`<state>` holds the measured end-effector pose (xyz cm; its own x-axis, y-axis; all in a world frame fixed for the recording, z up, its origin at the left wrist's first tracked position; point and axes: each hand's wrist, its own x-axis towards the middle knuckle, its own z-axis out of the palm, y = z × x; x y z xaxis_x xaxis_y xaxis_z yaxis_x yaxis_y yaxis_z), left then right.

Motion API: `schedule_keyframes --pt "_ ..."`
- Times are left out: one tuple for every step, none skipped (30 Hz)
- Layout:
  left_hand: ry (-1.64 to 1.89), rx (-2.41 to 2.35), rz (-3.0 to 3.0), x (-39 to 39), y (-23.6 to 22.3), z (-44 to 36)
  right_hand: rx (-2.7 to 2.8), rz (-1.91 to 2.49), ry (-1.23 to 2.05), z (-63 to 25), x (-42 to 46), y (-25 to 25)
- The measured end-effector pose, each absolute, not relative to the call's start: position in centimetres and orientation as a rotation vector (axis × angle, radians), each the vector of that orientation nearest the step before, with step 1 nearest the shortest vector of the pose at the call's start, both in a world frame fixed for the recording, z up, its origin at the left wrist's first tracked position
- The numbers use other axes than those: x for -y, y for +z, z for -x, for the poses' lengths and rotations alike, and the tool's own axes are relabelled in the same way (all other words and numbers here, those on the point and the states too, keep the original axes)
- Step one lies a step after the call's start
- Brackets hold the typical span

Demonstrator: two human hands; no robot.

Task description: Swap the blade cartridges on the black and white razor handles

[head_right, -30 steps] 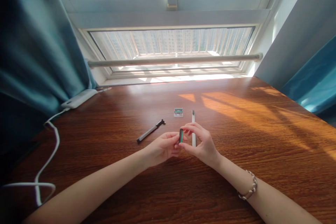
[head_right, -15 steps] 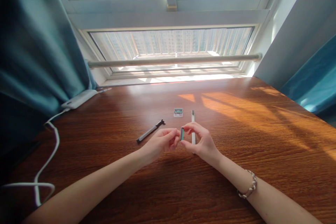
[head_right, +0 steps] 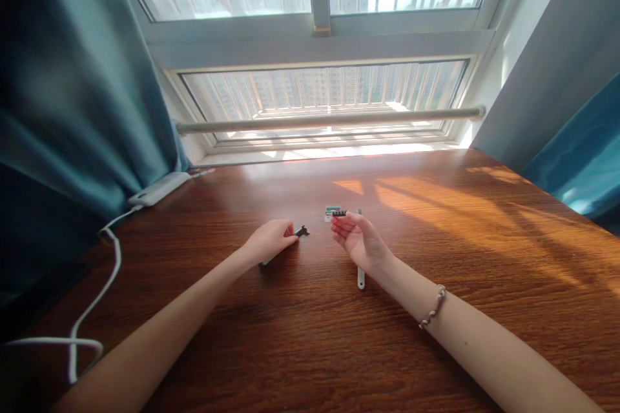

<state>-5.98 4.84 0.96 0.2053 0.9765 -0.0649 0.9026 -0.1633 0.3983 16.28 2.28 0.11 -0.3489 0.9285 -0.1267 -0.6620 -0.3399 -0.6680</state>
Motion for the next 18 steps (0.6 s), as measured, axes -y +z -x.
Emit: schedule_keyframes --pt "0.326 -1.744 -2.129 -4.8 1.1 5.8 0.611 0.582 1.897 -15.9 -2.6 0.1" --pt "0.364 -1.723 -2.118 -4.7 1.3 5.6 0.596 0.556 1.916 -15.7 -2.9 0.1" --pt "0.405 -1.699 -2.103 -4.6 1.5 5.4 0.589 0.534 1.93 -15.5 -3.1 0.0" --pt "0.442 -1.672 -2.089 -4.4 1.9 5.1 0.589 0.518 1.939 -15.5 -3.2 0.0" --pt "0.48 -1.626 -2.058 -4.1 2.3 4.7 0.596 0.505 1.944 -15.6 -3.2 0.1" --pt "0.513 -1.568 -2.015 -3.8 2.8 4.3 0.605 0.496 1.945 -15.7 -3.2 0.2" --pt "0.543 -1.493 -1.96 -3.3 3.3 3.9 0.614 0.488 1.946 -15.9 -3.1 0.3" --pt "0.634 -1.326 -1.793 -2.8 3.8 3.4 0.619 0.482 1.946 -16.1 -3.0 0.5" --pt "0.698 -1.192 -1.64 -2.1 4.3 2.9 0.62 0.476 1.949 -16.2 -2.8 0.7" --pt "0.753 -1.116 -1.525 -1.4 4.8 2.4 0.619 0.473 1.953 -16.3 -2.5 0.9" --pt "0.794 -1.065 -1.432 -0.7 5.3 2.0 0.619 0.47 1.96 -16.2 -2.2 1.1" --pt "0.823 -1.002 -1.377 0.1 5.6 1.6 0.623 0.469 1.968 -16.1 -1.8 1.2" --pt "0.843 -0.953 -1.342 0.9 5.9 1.2 0.629 0.465 1.978 -15.9 -1.5 1.3" --pt "0.846 -0.914 -1.306 1.6 6.0 0.8 0.637 0.458 1.988 -15.7 -1.1 1.4" --pt "0.846 -0.886 -1.282 2.2 6.1 0.5 0.644 0.446 1.999 -15.4 -0.7 1.5" --pt "0.853 -0.873 -1.267 2.8 6.0 0.3 0.65 0.434 2.01 -15.2 -0.4 1.6" --pt "0.871 -0.878 -1.252 3.3 6.0 0.0 0.658 0.425 2.019 -15.0 0.0 1.8" --pt "0.896 -0.891 -1.238 3.7 5.9 -0.2 0.672 0.423 2.021 -14.8 0.2 1.9"
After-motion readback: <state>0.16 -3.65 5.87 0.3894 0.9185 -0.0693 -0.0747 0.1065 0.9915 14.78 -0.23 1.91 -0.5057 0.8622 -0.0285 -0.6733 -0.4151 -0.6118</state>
